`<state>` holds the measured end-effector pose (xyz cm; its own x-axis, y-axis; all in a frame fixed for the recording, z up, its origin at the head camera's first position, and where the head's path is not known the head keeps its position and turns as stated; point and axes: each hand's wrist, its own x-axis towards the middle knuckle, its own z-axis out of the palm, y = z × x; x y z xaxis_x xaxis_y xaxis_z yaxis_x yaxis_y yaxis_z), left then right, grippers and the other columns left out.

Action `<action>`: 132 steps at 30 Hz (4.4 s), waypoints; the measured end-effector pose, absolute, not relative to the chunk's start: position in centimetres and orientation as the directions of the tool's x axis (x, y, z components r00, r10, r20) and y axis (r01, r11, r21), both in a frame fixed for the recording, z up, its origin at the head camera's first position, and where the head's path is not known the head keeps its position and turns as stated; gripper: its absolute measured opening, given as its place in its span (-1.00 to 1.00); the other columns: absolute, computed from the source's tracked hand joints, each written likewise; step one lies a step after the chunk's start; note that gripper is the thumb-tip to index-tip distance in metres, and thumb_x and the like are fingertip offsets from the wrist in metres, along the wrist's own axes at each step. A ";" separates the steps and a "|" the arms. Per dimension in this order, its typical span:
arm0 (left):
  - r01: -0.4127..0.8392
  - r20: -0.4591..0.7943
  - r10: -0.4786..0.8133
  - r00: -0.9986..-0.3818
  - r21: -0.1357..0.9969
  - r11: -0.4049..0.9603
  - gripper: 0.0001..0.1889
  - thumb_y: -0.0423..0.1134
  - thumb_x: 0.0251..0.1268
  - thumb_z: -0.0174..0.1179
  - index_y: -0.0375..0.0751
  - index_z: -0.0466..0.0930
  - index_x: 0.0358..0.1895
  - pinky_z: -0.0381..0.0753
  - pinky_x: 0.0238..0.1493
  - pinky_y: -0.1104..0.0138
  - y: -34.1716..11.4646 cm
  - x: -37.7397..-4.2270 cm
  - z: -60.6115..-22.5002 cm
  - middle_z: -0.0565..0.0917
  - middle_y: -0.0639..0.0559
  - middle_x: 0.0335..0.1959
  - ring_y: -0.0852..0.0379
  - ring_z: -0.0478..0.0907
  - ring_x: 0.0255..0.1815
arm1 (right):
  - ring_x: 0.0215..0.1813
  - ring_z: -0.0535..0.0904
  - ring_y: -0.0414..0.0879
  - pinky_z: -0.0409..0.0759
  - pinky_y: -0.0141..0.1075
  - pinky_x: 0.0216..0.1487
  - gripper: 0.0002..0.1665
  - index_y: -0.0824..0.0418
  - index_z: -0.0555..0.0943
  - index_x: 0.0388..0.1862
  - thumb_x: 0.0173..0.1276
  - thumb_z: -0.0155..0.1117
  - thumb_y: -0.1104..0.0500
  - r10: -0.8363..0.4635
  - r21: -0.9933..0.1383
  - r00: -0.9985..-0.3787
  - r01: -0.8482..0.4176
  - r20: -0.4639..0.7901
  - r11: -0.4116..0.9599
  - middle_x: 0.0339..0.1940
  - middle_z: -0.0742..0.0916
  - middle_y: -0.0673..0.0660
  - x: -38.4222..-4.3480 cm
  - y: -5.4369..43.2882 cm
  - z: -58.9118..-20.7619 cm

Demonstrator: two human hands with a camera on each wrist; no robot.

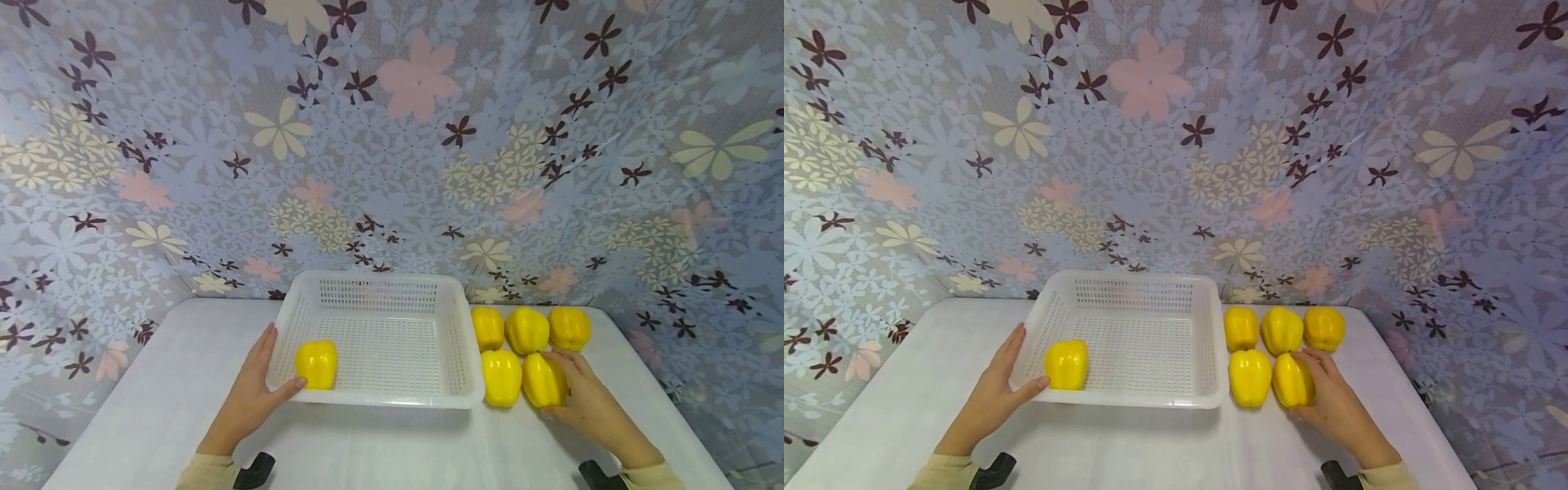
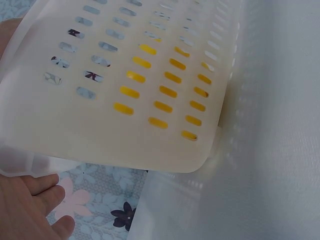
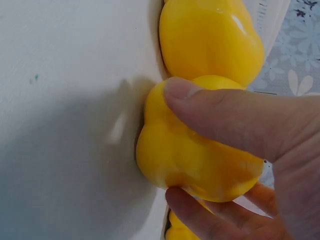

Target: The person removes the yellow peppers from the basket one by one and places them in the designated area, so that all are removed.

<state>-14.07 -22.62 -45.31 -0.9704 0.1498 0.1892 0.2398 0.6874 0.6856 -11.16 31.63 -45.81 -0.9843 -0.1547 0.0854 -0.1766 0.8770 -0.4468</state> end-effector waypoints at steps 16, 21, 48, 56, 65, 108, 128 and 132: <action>0.245 0.197 0.150 -0.969 0.681 0.690 0.10 0.10 0.21 0.36 -0.34 -0.13 0.61 0.02 0.41 -0.38 -22.6 -14.1 -45.3 -0.08 -0.28 0.63 -0.39 -0.07 0.58 | 0.30 0.33 0.50 0.42 0.43 0.13 0.18 0.35 0.24 0.46 -0.06 0.70 0.10 -0.162 -0.434 -0.984 -0.176 0.070 0.883 0.36 0.29 0.49 -11.4 31.6 -45.7; 0.247 0.200 0.149 -0.968 0.678 0.692 0.11 0.10 0.21 0.37 -0.34 -0.12 0.61 0.03 0.40 -0.38 -22.6 -14.1 -45.4 -0.07 -0.29 0.63 -0.40 -0.06 0.57 | 0.28 0.35 0.49 0.43 0.41 0.13 0.21 0.37 0.22 0.47 -0.07 0.71 0.09 -0.177 -0.424 -0.980 -0.198 0.088 0.884 0.35 0.30 0.49 -11.3 31.5 -45.6; 0.244 0.196 0.149 -0.969 0.675 0.696 0.10 0.11 0.22 0.35 -0.35 -0.14 0.61 0.01 0.41 -0.38 -22.5 -13.8 -45.4 -0.09 -0.30 0.63 -0.39 -0.08 0.58 | 0.33 0.35 0.39 0.63 0.21 0.01 0.09 0.31 0.23 0.52 0.11 0.63 0.10 -0.181 -0.481 -0.942 -0.302 0.283 0.823 0.47 0.28 0.46 -10.1 26.4 -39.5; 0.233 0.187 0.143 -0.972 0.675 0.700 0.11 0.13 0.22 0.35 -0.32 -0.14 0.62 0.02 0.41 -0.38 -22.4 -13.8 -45.3 -0.09 -0.29 0.63 -0.40 -0.08 0.58 | 0.36 0.37 0.32 0.66 0.15 0.04 0.01 0.27 0.25 0.52 0.18 0.58 0.17 -0.171 -0.579 -0.936 -0.327 0.308 0.747 0.48 0.33 0.37 -10.7 23.2 -38.8; 0.244 0.194 0.152 -0.969 0.674 0.697 0.11 0.10 0.22 0.36 -0.36 -0.14 0.61 0.02 0.40 -0.39 -22.5 -13.9 -45.1 -0.08 -0.31 0.63 -0.41 -0.07 0.57 | 0.36 0.42 0.23 0.66 0.05 0.11 -0.06 0.19 0.29 0.51 0.23 0.54 0.13 -0.196 -0.658 -0.934 -0.350 0.299 0.667 0.50 0.34 0.27 -11.5 19.0 -38.7; 0.248 0.182 0.169 -0.969 0.690 0.680 0.10 0.07 0.23 0.37 -0.39 -0.13 0.60 0.04 0.37 -0.43 -22.7 -14.6 -44.8 -0.09 -0.34 0.62 -0.44 -0.06 0.56 | 0.29 0.53 0.16 0.58 0.03 0.22 -0.17 0.22 0.37 0.48 0.30 0.45 0.03 -0.389 -0.774 -0.918 -0.304 0.082 0.555 0.45 0.47 0.22 -17.1 2.9 -37.5; 0.266 0.194 0.182 -0.964 0.672 0.691 0.07 0.07 0.25 0.35 -0.38 -0.12 0.60 0.06 0.34 -0.45 -22.6 -14.4 -44.4 -0.06 -0.35 0.62 -0.46 -0.03 0.54 | 0.45 0.40 0.03 0.35 -0.12 0.46 -0.09 0.17 0.34 0.51 0.26 0.50 -0.02 -0.662 -0.558 -0.737 -0.495 -0.136 0.666 0.46 0.50 0.12 -22.4 -0.1 -36.1; 0.274 0.201 0.187 -0.962 0.673 0.687 0.07 0.06 0.25 0.36 -0.39 -0.11 0.60 0.05 0.35 -0.44 -22.5 -14.4 -44.5 -0.06 -0.35 0.61 -0.45 -0.04 0.55 | 0.47 0.38 -0.01 0.30 -0.17 0.49 -0.07 0.14 0.34 0.51 0.25 0.51 -0.07 -0.708 -0.490 -0.690 -0.569 -0.152 0.660 0.47 0.48 0.11 -23.1 -0.6 -36.7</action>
